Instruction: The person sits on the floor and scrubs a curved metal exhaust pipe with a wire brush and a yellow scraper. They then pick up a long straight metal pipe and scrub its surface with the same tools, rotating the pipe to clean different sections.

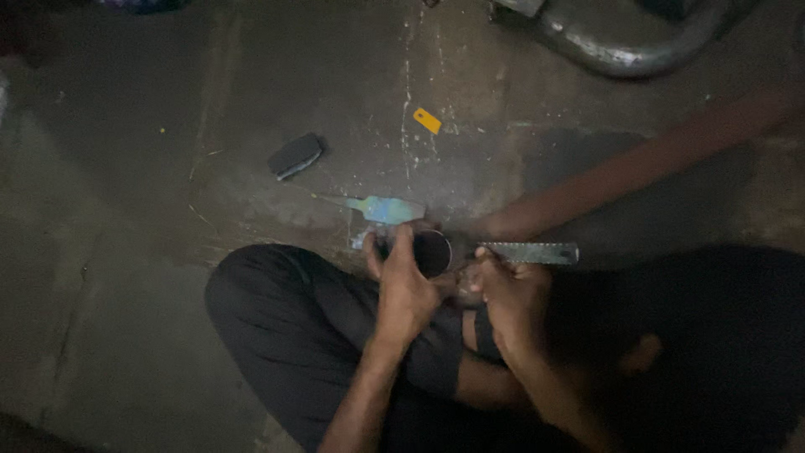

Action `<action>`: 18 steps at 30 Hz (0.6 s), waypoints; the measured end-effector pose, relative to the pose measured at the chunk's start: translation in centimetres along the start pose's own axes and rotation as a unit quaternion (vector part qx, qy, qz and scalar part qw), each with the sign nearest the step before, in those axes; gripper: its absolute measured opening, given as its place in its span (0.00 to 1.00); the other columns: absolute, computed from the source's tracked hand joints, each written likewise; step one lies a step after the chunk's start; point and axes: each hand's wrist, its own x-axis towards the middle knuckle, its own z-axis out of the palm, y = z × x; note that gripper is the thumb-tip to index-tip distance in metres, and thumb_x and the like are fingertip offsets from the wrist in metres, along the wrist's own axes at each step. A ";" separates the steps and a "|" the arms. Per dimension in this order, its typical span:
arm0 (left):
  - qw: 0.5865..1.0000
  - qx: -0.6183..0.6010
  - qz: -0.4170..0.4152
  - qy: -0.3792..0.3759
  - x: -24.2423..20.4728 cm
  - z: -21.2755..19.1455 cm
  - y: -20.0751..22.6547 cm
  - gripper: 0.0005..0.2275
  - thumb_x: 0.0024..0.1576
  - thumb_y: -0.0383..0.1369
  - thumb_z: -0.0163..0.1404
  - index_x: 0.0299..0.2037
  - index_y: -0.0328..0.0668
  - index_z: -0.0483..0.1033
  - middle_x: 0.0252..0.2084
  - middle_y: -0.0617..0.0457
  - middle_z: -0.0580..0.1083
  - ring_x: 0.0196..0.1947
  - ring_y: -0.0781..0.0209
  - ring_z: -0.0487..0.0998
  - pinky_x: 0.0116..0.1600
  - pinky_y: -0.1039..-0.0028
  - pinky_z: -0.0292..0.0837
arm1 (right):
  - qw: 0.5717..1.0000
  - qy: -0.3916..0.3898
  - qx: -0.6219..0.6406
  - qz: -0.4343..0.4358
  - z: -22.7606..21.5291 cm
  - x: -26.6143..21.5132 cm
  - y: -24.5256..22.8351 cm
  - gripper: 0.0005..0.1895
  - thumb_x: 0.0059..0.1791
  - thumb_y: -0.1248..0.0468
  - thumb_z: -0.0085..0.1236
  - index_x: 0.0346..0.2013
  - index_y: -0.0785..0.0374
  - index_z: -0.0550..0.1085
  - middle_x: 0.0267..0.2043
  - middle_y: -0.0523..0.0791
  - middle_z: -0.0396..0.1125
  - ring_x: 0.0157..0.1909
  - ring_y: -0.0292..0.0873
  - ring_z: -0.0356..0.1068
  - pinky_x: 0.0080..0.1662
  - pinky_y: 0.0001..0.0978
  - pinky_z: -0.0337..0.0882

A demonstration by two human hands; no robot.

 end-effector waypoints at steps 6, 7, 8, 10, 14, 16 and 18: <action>0.999 0.011 -0.045 -0.007 0.0 0.0 0.3 0.30 0.43 0.30 0.65 0.56 0.36 0.65 0.46 0.42 0.78 0.54 0.44 0.78 0.74 0.42 0.29 | 1.000 -0.014 -0.009 -0.006 0.1 -0.5 -1.4 0.08 0.48 0.66 0.58 0.24 0.62 0.74 0.20 0.40 0.69 0.21 0.32 0.66 0.26 0.26 0.66; 0.999 0.009 -0.033 0.001 -0.3 0.1 0.4 0.30 0.44 0.30 0.65 0.56 0.36 0.65 0.47 0.41 0.78 0.54 0.43 0.78 0.74 0.42 0.29 | 0.999 -0.017 0.037 -0.018 -0.1 -0.9 -1.6 0.03 0.45 0.67 0.57 0.26 0.59 0.74 0.21 0.38 0.70 0.21 0.31 0.68 0.26 0.25 0.68; 0.999 0.005 -0.033 -0.003 -0.2 0.3 0.4 0.30 0.45 0.30 0.65 0.57 0.36 0.65 0.47 0.41 0.78 0.55 0.43 0.78 0.74 0.42 0.29 | 1.000 -0.017 -0.023 -0.005 -0.1 -0.7 -1.7 0.09 0.48 0.65 0.58 0.23 0.62 0.74 0.19 0.40 0.69 0.21 0.32 0.67 0.26 0.26 0.66; 0.999 0.001 -0.038 -0.016 -0.8 0.1 0.1 0.29 0.47 0.31 0.65 0.59 0.36 0.65 0.48 0.41 0.78 0.57 0.42 0.77 0.74 0.42 0.29 | 0.989 -0.019 -0.141 0.027 -0.4 -1.0 -1.2 0.22 0.53 0.61 0.60 0.16 0.68 0.72 0.16 0.43 0.67 0.20 0.35 0.66 0.26 0.27 0.64; 1.000 0.001 -0.023 -0.002 0.2 0.3 0.0 0.30 0.45 0.31 0.65 0.57 0.34 0.64 0.47 0.40 0.79 0.55 0.43 0.78 0.73 0.41 0.26 | 0.995 -0.010 -0.093 -0.027 -0.2 0.3 -1.0 0.15 0.50 0.61 0.60 0.19 0.62 0.73 0.17 0.41 0.69 0.20 0.33 0.67 0.25 0.26 0.65; 0.997 0.014 -0.071 -0.020 -0.3 0.5 0.0 0.28 0.46 0.31 0.64 0.56 0.36 0.66 0.44 0.42 0.80 0.54 0.46 0.80 0.76 0.43 0.29 | 0.990 -0.003 -0.141 0.026 -0.5 -0.9 0.0 0.18 0.49 0.61 0.62 0.16 0.63 0.74 0.16 0.42 0.70 0.19 0.33 0.68 0.25 0.28 0.65; 0.998 0.003 -0.057 -0.023 -0.8 0.2 0.2 0.32 0.44 0.30 0.64 0.59 0.33 0.65 0.47 0.40 0.79 0.55 0.42 0.78 0.75 0.43 0.29 | 0.996 -0.011 -0.081 -0.039 -0.7 0.1 0.5 0.16 0.50 0.62 0.61 0.18 0.64 0.74 0.17 0.43 0.69 0.19 0.33 0.66 0.25 0.28 0.63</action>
